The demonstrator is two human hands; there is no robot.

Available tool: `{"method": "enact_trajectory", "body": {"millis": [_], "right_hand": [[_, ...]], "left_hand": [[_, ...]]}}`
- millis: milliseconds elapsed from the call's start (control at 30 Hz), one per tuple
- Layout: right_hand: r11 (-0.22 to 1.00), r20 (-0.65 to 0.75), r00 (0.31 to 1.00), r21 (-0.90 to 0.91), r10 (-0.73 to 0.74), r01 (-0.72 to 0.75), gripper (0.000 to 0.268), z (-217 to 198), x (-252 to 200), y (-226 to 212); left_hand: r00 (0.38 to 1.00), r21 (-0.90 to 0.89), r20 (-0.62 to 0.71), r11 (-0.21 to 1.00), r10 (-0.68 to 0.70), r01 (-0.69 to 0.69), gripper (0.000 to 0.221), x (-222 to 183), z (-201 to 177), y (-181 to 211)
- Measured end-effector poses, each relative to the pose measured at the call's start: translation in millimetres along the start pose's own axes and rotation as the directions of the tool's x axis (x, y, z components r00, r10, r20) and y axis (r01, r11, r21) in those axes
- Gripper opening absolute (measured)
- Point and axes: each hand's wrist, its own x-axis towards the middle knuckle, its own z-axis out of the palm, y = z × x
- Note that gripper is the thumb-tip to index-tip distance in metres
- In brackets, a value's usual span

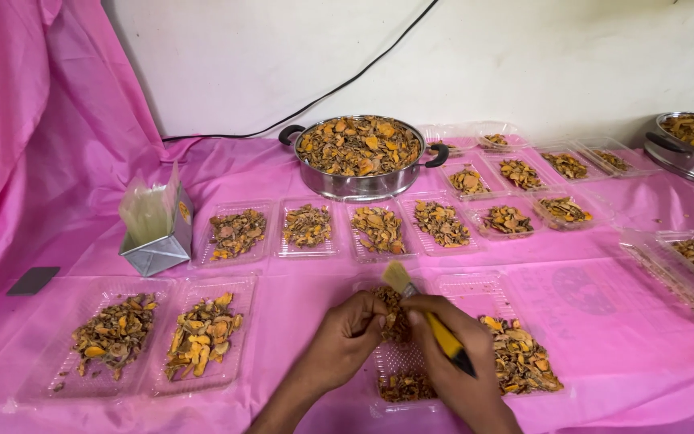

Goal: Cleaning and sorting dried herbs in plastic containers using a small brush.

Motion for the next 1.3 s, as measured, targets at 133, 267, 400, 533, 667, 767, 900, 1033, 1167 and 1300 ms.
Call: {"method": "enact_trajectory", "body": {"millis": [133, 267, 400, 533, 667, 767, 900, 1033, 1167, 1300], "right_hand": [[0.971, -0.146, 0.981, -0.182, 0.129, -0.155, 0.039, -19.2, -24.4, -12.3], [0.993, 0.202, 0.979, -0.118, 0.035, -0.011, 0.034, -37.6, -26.3, 9.0], [0.985, 0.152, 0.988, -0.161, -0.035, 0.06, 0.028, -49.0, -21.3, 2.9], [0.993, 0.206, 0.978, -0.109, -0.012, 0.035, 0.03, -41.9, -20.3, -2.3], [0.985, 0.218, 0.973, -0.169, 0.083, -0.046, 0.03, -53.4, -10.4, 13.9], [0.974, 0.199, 0.962, -0.165, 0.187, -0.155, 0.026, -66.9, -9.7, 6.4], [0.969, 0.334, 0.918, -0.19, 0.215, -0.158, 0.021, -91.7, -7.9, 11.3], [0.956, 0.43, 0.902, -0.245, -0.044, 0.163, 0.023, -84.2, -10.9, 32.6], [0.862, 0.431, 0.862, -0.507, 0.267, -0.013, 0.019, -70.0, -35.8, 3.5], [0.668, 0.313, 0.646, -0.611, 0.696, -0.424, 0.037, -91.8, -41.1, 51.8]], "left_hand": [[0.997, -0.026, -0.072, 1.0, -0.009, 0.007, 0.011, 2.7, -2.5, -12.4], [0.997, -0.101, -0.067, 0.995, -0.03, 0.023, 0.019, 0.2, -3.1, -10.1], [0.996, -0.095, -0.078, 0.995, -0.043, 0.036, 0.021, 2.6, -3.0, -15.9], [0.991, -0.057, -0.08, 0.993, -0.103, 0.099, 0.021, 5.4, -1.2, -8.4], [0.976, 0.05, -0.208, 0.996, -0.065, 0.077, 0.012, 17.1, -0.5, -22.9], [0.974, 0.26, -0.22, 0.959, -0.055, 0.114, 0.01, 20.9, 2.8, -30.9], [0.99, 0.438, -0.141, 0.897, 0.007, 0.056, 0.023, 18.8, 1.0, -20.9], [0.993, 0.541, -0.108, 0.841, 0.056, 0.011, 0.019, 8.4, 5.6, -12.3], [0.991, 0.528, -0.091, 0.838, -0.102, 0.135, 0.027, 5.1, 7.4, 12.0], [0.991, 0.519, -0.084, 0.844, -0.106, 0.134, 0.027, 1.5, 9.2, 9.4]]}}
